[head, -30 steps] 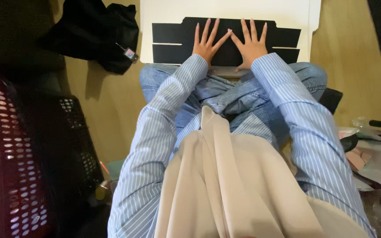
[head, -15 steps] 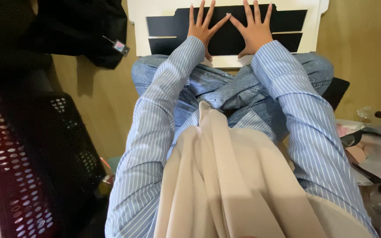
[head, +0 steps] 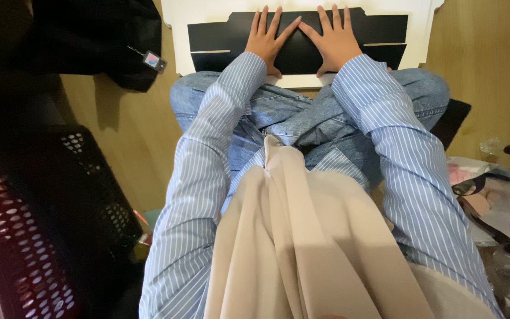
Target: The person assembles a black and white cardboard box by folding and tucking flaps. They place a white insert inside, close the lid, and then reopen the box to continue folding the outer flaps.
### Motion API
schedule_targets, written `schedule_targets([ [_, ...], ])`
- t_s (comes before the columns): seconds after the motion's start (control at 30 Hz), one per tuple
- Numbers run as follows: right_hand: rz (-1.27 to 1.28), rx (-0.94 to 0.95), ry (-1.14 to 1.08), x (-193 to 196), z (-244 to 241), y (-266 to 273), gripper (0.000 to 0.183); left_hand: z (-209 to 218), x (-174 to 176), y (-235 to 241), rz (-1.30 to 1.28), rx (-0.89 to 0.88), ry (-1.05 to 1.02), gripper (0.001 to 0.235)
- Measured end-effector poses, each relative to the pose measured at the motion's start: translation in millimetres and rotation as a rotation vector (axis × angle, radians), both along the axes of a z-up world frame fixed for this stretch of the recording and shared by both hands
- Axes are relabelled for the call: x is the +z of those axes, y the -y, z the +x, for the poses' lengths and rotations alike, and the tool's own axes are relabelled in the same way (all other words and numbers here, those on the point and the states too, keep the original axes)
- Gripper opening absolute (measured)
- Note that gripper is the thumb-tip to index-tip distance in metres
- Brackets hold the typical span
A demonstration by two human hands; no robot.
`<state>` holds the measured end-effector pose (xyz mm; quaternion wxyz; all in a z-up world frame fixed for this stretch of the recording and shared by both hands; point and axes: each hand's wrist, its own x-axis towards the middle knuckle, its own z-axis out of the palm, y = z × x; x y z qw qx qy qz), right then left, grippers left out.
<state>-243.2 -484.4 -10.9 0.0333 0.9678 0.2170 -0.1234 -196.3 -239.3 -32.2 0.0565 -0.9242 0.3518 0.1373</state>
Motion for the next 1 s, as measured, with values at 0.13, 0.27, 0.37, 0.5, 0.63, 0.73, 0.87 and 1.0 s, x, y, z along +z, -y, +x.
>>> schedule_targets([
  [0.13,0.054,0.025,-0.07,10.3,0.6,-4.8,0.14,-0.3,-5.1,-7.5,-0.05,-0.008,-0.087,0.143],
  [0.27,0.133,0.077,-0.05,18.4,-5.5,-3.8,0.104,-3.6,-13.1,-13.8,-0.211,-0.019,-0.098,0.105],
  [0.37,0.272,0.122,0.07,23.0,-10.8,-2.5,0.06,-7.0,-8.5,-25.9,-0.323,0.011,-0.196,0.066],
  [0.5,0.363,0.185,0.264,34.8,-16.0,-6.6,0.033,-17.0,13.6,-40.3,-0.343,0.046,-0.189,0.045],
  [0.63,0.375,0.041,0.223,57.3,-29.1,-8.6,0.032,-19.4,37.3,-63.7,-0.355,0.022,-0.161,0.05],
  [0.73,0.378,0.014,0.312,79.4,-52.6,-4.5,0.035,-29.5,51.1,-88.8,-0.387,0.002,0.032,0.053],
  [0.87,0.295,0.015,0.403,113.7,-82.7,3.2,0.036,-54.3,80.3,-130.2,-0.472,-0.091,0.24,0.052],
  [1.0,0.259,0.044,0.304,150.2,-111.6,4.2,0.038,-80.3,123.7,-150.8,-0.392,0.051,0.022,0.054],
])
